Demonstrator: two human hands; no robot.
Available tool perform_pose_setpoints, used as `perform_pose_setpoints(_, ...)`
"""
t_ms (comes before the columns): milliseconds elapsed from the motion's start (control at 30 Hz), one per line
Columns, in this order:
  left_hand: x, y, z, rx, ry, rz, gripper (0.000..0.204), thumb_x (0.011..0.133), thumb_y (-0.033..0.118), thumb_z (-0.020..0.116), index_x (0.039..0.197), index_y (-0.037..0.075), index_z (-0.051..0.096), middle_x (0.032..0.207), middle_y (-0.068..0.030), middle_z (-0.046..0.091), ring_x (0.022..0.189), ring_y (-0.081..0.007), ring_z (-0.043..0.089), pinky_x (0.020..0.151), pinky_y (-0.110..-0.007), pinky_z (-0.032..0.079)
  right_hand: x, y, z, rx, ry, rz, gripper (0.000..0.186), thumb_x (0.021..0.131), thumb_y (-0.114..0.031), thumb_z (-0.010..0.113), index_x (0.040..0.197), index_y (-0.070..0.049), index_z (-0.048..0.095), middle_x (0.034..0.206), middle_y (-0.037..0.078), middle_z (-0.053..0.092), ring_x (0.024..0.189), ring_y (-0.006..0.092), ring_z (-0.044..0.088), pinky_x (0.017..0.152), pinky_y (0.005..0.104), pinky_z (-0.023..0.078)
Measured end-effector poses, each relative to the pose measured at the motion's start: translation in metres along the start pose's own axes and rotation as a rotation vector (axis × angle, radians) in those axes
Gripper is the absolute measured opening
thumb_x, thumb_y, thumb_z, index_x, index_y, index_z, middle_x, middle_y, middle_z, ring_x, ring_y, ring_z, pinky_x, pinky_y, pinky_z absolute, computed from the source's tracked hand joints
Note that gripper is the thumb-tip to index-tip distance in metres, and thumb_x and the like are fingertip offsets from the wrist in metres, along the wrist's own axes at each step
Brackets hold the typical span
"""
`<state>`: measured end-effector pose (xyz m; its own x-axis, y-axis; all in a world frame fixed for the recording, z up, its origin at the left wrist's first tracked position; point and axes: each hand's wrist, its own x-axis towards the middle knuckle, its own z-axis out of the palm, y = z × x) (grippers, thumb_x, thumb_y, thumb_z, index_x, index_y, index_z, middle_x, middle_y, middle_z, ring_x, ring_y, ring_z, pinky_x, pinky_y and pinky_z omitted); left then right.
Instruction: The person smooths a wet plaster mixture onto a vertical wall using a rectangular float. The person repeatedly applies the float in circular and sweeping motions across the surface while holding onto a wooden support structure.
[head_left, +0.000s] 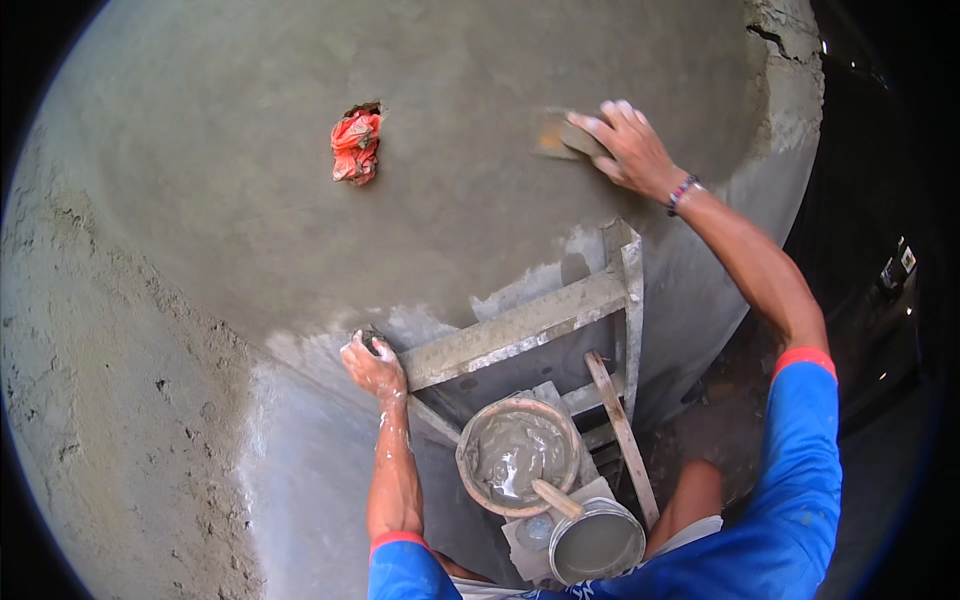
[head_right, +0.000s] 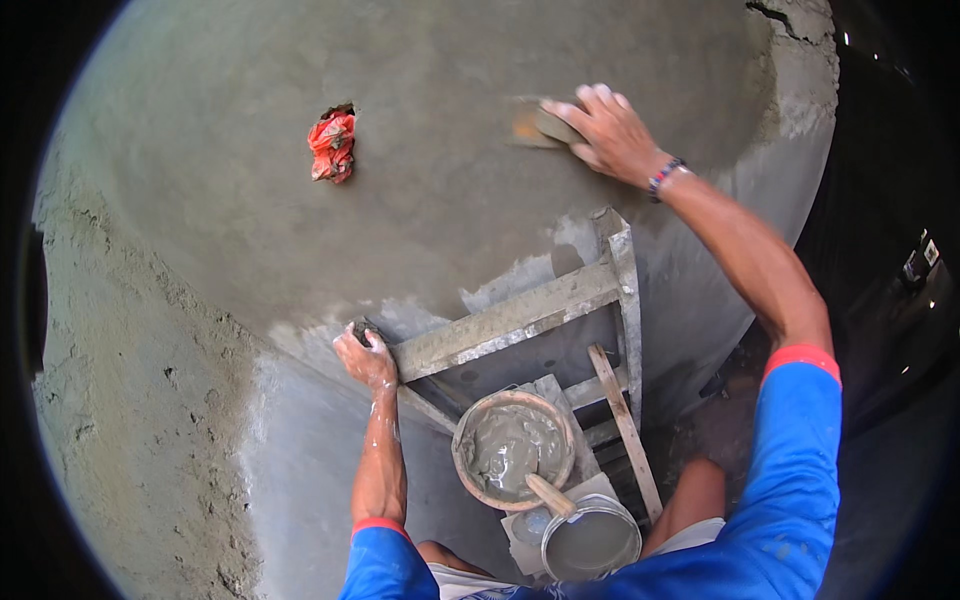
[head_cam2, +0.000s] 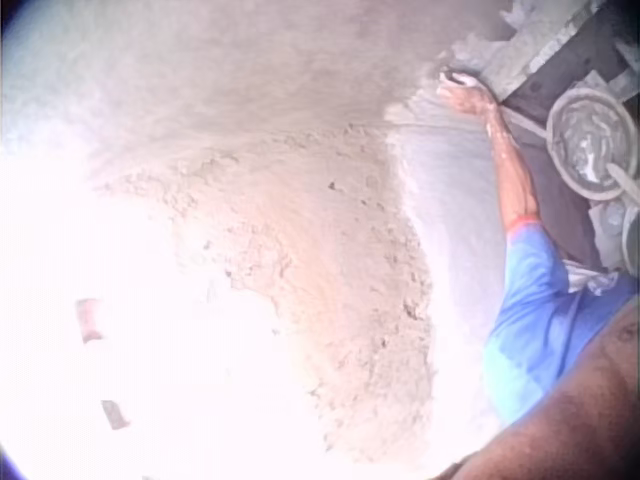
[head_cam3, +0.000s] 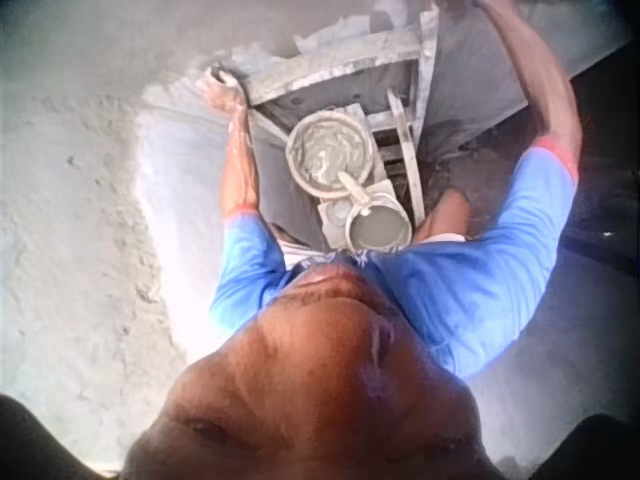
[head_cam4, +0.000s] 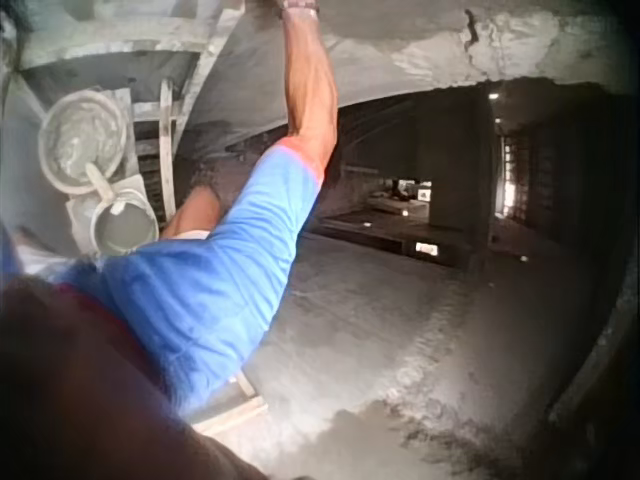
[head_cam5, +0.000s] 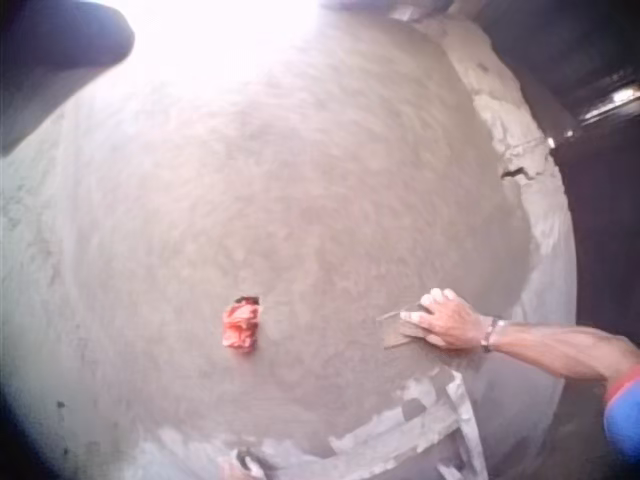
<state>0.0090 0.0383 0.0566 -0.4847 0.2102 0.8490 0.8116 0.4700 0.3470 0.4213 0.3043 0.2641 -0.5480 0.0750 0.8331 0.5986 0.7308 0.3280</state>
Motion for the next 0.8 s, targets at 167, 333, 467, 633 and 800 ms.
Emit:
perform_pose_setpoints(167,0.003,0.000,-0.001,-0.017,-0.027,0.004,0.038,0.081,0.008,0.070,0.117,0.007,0.060,0.106,-0.0158,0.058,0.104,-0.0376,0.057,0.088,-0.048,0.047,0.009,-0.051,0.025,0.080,-0.009,-0.061,0.061,0.078,-0.019,0.076,0.136,-0.018,0.056,0.110,0.009,0.052,0.100,0.0260,0.051,0.081,0.0389,0.042)
perform_pose_setpoints(333,-0.001,0.005,0.002,-0.004,-0.006,0.003,0.038,0.078,0.006,0.071,0.115,0.005,0.061,0.104,-0.0162,0.059,0.102,-0.0375,0.057,0.088,-0.048,0.047,-0.044,-0.006,0.014,-0.087,-0.220,-0.218,0.060,0.078,-0.021,0.076,0.135,-0.019,0.058,0.107,0.008,0.053,0.100,0.0251,0.051,0.081,0.0411,0.042)
perform_pose_setpoints(467,-0.001,0.002,0.003,-0.023,0.007,0.012,0.038,0.080,0.008,0.071,0.116,0.005,0.060,0.105,-0.0158,0.058,0.103,-0.0377,0.058,0.086,-0.047,0.048,0.004,-0.046,0.015,0.056,-0.081,-0.128,0.064,0.077,-0.021,0.075,0.138,-0.019,0.055,0.102,0.009,0.050,0.097,0.0260,0.050,0.081,0.0373,0.040)
perform_pose_setpoints(633,0.002,0.003,-0.002,-0.016,0.015,0.041,0.037,0.077,0.006,0.073,0.112,0.005,0.062,0.103,-0.0154,0.059,0.099,-0.0374,0.058,0.086,-0.048,0.047,-0.039,-0.017,0.020,0.006,-0.140,-0.238,0.062,0.078,-0.020,0.074,0.137,-0.019,0.056,0.100,0.009,0.050,0.095,0.0257,0.050,0.081,0.0366,0.040)
perform_pose_setpoints(800,0.003,0.000,0.002,-0.004,0.041,0.048,0.036,0.078,0.008,0.073,0.112,0.005,0.062,0.103,-0.0163,0.058,0.099,-0.0378,0.058,0.085,-0.048,0.048,-0.031,0.000,0.005,-0.002,-0.187,-0.066,0.058,0.080,-0.021,0.075,0.135,-0.017,0.056,0.105,0.010,0.053,0.098,0.0260,0.053,0.079,0.0371,0.043)
